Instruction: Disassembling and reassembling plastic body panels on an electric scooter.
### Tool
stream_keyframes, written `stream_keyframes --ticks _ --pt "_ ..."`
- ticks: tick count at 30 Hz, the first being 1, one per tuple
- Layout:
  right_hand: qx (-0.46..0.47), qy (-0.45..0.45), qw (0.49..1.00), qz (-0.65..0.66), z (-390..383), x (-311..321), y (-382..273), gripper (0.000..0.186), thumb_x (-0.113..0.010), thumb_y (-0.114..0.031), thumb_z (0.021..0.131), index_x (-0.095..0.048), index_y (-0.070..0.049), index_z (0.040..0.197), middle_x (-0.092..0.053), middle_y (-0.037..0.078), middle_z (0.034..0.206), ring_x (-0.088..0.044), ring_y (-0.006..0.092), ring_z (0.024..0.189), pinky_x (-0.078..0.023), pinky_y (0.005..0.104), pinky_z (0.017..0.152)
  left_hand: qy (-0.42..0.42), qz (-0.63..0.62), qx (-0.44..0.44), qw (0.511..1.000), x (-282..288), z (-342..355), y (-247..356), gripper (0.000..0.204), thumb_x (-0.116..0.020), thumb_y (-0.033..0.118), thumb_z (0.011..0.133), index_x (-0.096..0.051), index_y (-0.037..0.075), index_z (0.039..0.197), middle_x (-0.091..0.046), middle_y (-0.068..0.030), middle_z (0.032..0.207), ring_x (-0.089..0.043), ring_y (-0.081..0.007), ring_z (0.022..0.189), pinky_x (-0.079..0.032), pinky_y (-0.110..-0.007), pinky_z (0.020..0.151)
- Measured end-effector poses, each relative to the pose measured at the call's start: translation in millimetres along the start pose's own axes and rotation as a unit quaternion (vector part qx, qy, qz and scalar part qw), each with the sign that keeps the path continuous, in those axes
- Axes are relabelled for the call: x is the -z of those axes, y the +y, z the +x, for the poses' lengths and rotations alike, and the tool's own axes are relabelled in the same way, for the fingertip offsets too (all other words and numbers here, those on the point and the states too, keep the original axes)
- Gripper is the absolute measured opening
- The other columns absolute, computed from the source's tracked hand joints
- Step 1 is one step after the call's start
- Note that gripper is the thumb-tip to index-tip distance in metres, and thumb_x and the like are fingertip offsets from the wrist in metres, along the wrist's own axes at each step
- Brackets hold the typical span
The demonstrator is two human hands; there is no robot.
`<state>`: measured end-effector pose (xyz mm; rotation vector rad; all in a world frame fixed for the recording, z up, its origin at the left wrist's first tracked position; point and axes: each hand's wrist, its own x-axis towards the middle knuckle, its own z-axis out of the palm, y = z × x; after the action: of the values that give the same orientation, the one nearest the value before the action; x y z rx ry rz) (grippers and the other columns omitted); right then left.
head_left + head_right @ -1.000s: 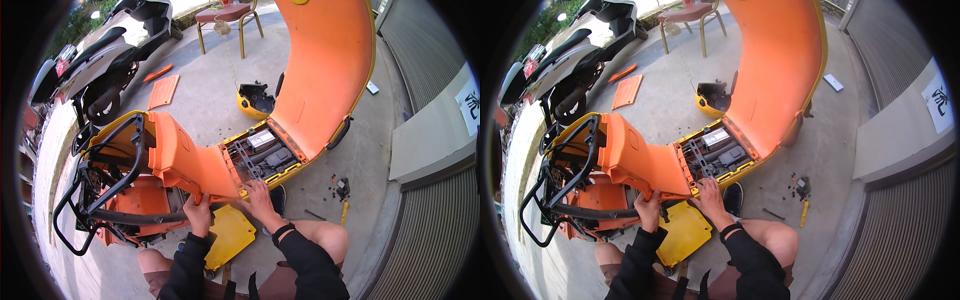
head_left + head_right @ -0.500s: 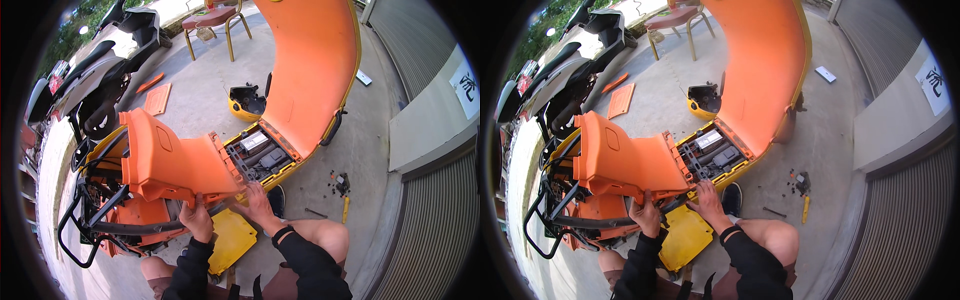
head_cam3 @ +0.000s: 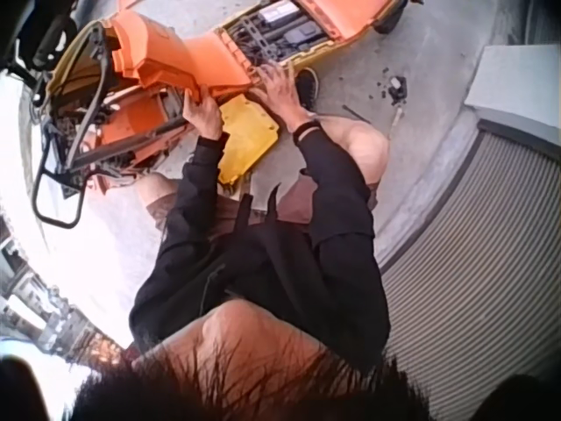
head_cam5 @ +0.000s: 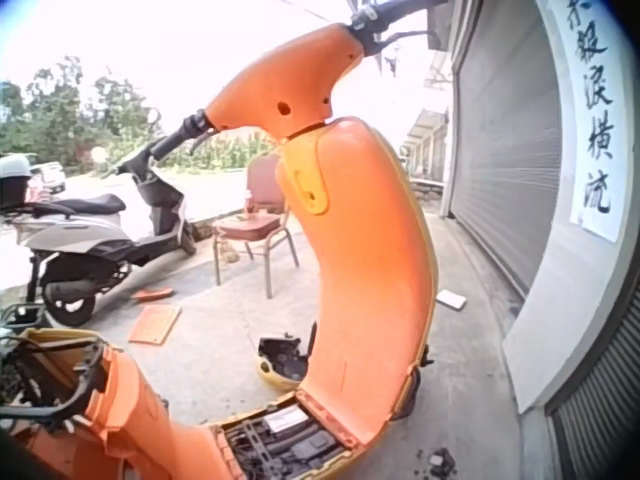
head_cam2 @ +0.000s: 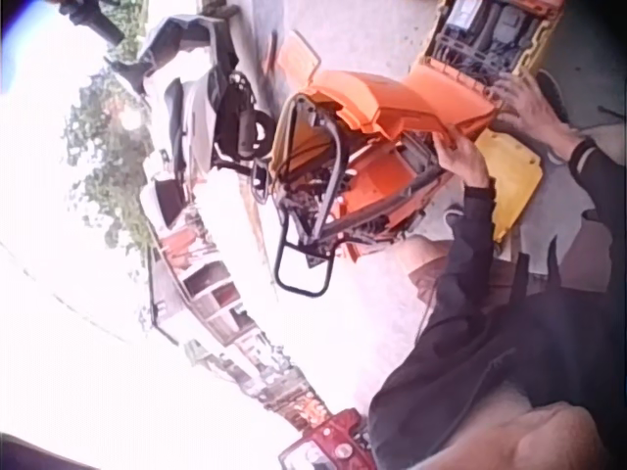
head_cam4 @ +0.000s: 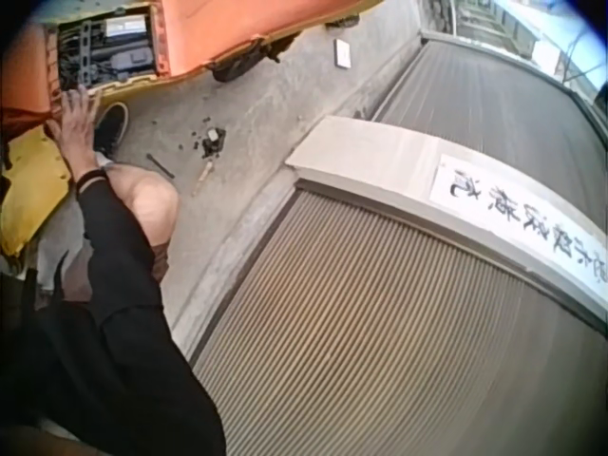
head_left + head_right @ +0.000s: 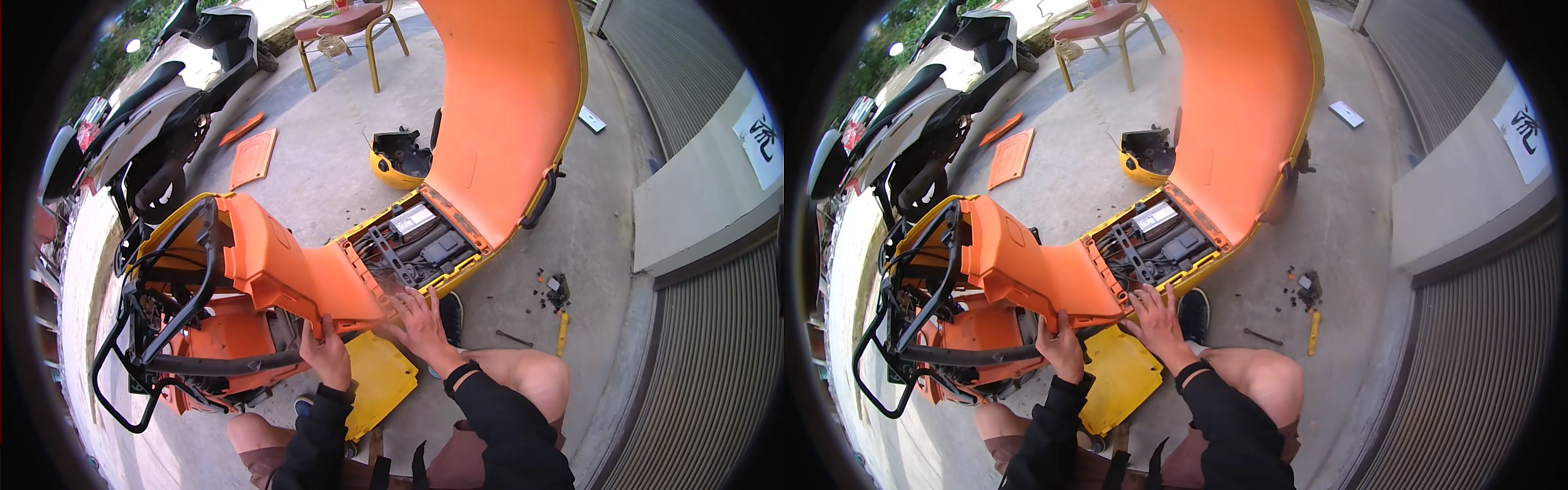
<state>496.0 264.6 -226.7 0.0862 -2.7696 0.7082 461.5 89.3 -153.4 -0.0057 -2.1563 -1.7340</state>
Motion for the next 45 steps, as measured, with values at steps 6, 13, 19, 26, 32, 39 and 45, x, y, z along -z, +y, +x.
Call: stream_keyframes --ticks 6,13,19,26,32,39,45 --pt "0.003 0.007 1.0 -0.015 1.6 -1.5 -0.5 0.056 -0.066 -0.039 0.085 -0.056 -0.004 0.128 -0.055 0.01 0.127 -0.039 0.0269 0.133 -0.011 0.0593 0.116 0.022 0.015 0.03 0.999 -1.3 -0.9 8.3 0.023 -0.062 0.003 0.092 -0.058 -0.012 0.109 -0.068 -0.0091 0.101 -0.057 -0.0091 0.084 -0.048 -0.023 0.077" --pt "-0.02 0.004 1.0 0.019 3.9 0.7 0.1 0.055 -0.068 -0.038 0.084 -0.058 -0.005 0.126 -0.056 0.01 0.124 -0.038 0.0265 0.133 -0.011 0.0585 0.116 -0.09 -0.037 0.116 0.988 10.3 16.0 4.8 0.015 -0.062 0.005 0.093 -0.061 -0.008 0.102 -0.068 -0.0069 0.087 -0.059 -0.009 0.077 -0.048 -0.024 0.071" --pt "-0.016 0.01 1.0 0.012 1.6 -0.8 -7.3 0.057 -0.076 -0.027 0.076 -0.055 -0.008 0.125 -0.053 0.01 0.122 -0.039 0.0294 0.131 -0.014 0.0588 0.114 -0.166 0.022 0.048 0.985 18.6 25.8 -3.8 0.015 -0.061 0.009 0.094 -0.062 -0.006 0.098 -0.066 -0.0053 0.081 -0.055 -0.0077 0.074 -0.045 -0.026 0.066" --pt "-0.052 0.014 0.998 0.014 7.5 -2.6 -10.4 0.049 -0.076 -0.023 0.07 -0.057 -0.011 0.113 -0.053 0.009 0.114 -0.043 0.0286 0.125 -0.015 0.0579 0.114 -0.086 0.135 -0.193 0.968 7.0 12.3 22.6 0.004 -0.064 -0.001 0.087 -0.062 -0.003 0.09 -0.063 -0.0166 0.077 -0.06 -0.0368 0.07 -0.045 -0.036 0.066" --pt "-0.057 0.011 0.998 0.037 8.0 -3.1 -11.9 0.049 -0.073 -0.024 0.067 -0.058 -0.007 0.11 -0.052 0.011 0.113 -0.043 0.0283 0.124 -0.013 0.0591 0.115 -0.074 0.168 -0.135 0.974 16.8 3.8 5.4 0.004 -0.064 -0.001 0.086 -0.062 -0.003 0.088 -0.062 -0.0171 0.078 -0.06 -0.0355 0.07 -0.046 -0.036 0.066" --pt "-0.055 0.032 0.997 0.038 7.3 -1.8 -14.0 0.044 -0.073 -0.023 0.07 -0.057 -0.009 0.108 -0.053 0.01 0.109 -0.045 0.0293 0.119 -0.015 0.0592 0.114 -0.046 0.188 -0.162 0.968 23.8 4.4 0.2 0.008 -0.064 0.002 0.09 -0.06 -0.004 0.086 -0.057 -0.0154 0.066 -0.05 -0.0257 0.054 -0.041 -0.033 0.055" --pt "-0.063 0.042 0.996 0.041 8.4 -0.7 -11.8 0.044 -0.076 -0.023 0.069 -0.059 -0.008 0.107 -0.053 0.01 0.109 -0.047 0.0288 0.118 -0.016 0.0581 0.114 -0.114 0.181 -0.063 0.975 17.7 -13.7 -7.7 0.01 -0.062 0.004 0.093 -0.059 -0.005 0.088 -0.058 -0.0105 0.067 -0.051 -0.0152 0.059 -0.043 -0.031 0.058"
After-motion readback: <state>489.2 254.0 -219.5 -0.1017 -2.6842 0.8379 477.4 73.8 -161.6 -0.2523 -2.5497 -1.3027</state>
